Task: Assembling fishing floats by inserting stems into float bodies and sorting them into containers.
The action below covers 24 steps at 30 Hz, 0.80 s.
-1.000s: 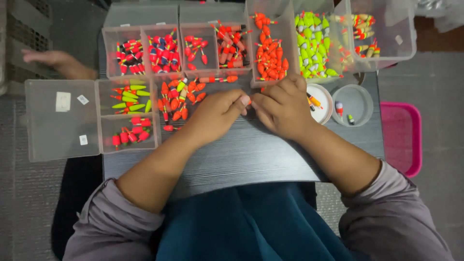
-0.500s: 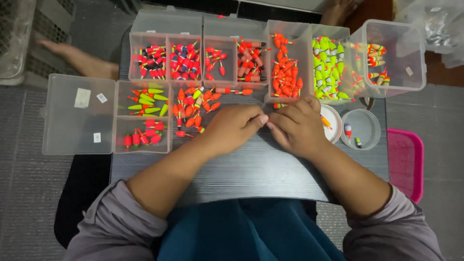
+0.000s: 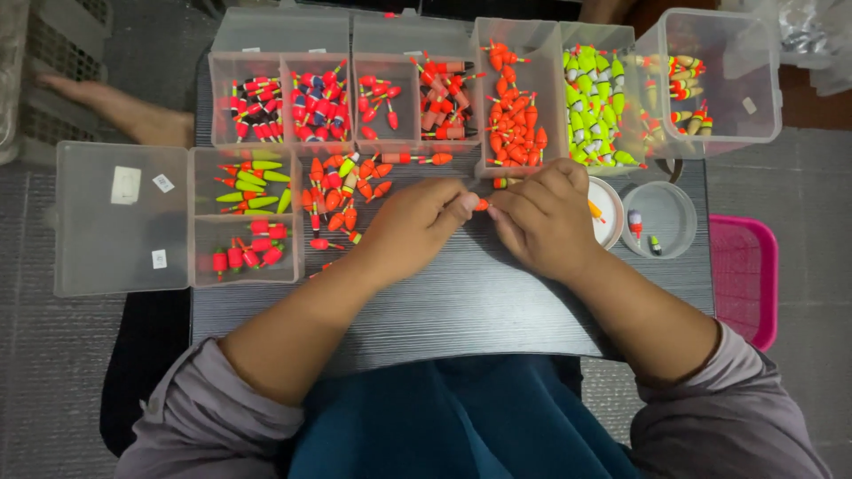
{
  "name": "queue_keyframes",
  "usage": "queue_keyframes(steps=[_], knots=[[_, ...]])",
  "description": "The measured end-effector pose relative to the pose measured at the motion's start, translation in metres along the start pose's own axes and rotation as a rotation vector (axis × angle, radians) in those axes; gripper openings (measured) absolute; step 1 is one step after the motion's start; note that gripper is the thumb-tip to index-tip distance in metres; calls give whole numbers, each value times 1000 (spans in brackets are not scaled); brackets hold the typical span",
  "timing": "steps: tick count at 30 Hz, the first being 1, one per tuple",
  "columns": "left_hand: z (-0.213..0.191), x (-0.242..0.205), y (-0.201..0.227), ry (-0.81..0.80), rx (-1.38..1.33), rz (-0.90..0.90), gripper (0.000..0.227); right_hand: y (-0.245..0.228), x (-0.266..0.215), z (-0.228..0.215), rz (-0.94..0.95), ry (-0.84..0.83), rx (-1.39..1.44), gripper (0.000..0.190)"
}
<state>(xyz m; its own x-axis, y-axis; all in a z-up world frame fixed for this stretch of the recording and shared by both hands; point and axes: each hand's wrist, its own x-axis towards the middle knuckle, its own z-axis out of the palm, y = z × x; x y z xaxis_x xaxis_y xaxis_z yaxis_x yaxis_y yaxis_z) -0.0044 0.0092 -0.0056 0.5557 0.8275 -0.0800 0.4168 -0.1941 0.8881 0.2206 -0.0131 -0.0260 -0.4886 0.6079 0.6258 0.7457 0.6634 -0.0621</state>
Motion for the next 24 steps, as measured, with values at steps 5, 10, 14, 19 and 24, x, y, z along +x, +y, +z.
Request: queue_keyframes(steps=[5, 10, 14, 19, 24], knots=[[-3, 1, 5, -23, 59, 1, 24, -4, 6, -3, -12, -14, 54, 11], [0, 0, 5, 2, 0, -9, 16, -2, 5, -2, -3, -16, 103, 12], [1, 0, 5, 20, -47, -11, 18, -2, 4, -2, -30, 1, 59, 12], [-3, 1, 8, -13, 15, -30, 35, -5, 8, -4, -43, -1, 49, 11], [-2, 0, 8, 8, 0, -5, 17, -3, 4, -1, -11, -20, 94, 14]])
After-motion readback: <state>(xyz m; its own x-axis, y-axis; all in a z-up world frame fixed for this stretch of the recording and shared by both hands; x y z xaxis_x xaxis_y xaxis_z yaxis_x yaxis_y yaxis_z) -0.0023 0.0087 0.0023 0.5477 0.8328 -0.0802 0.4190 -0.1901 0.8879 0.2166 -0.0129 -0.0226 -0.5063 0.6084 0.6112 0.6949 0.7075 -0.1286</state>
